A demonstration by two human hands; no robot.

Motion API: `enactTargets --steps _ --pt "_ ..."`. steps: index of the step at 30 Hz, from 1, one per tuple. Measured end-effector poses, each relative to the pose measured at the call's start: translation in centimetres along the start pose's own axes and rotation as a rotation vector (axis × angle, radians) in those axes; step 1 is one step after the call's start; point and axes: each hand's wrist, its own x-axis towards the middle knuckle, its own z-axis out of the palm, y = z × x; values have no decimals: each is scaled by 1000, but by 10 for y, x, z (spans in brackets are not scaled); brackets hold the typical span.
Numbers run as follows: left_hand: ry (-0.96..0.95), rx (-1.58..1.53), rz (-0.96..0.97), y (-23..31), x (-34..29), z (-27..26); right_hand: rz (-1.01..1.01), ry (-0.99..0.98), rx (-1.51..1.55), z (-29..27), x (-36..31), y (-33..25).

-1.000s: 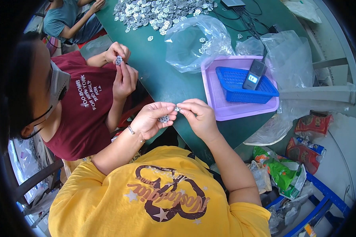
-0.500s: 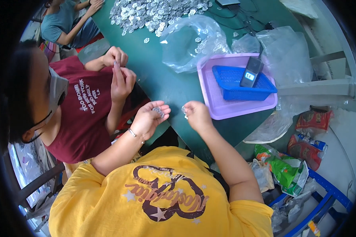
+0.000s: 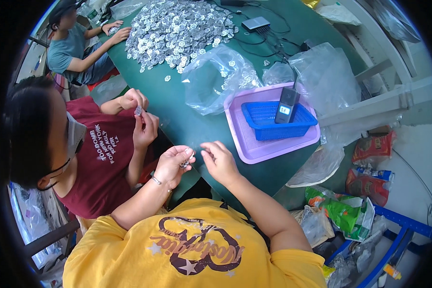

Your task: The person assembles small electronic components by inserting parts into perforated discs by hand at a workbench.

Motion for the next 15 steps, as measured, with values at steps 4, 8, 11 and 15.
enactTargets --steps 4,8,11,15 --pt "-102 -197 48 8 -5 10 -260 -28 64 -13 7 -37" --pt "-164 -165 120 15 -12 16 -233 21 94 -18 6 -39" --pt "-160 -138 131 18 -18 18 -246 49 124 -20 8 -43" --pt "-187 -120 121 19 -26 21 -197 13 170 -26 6 -30"
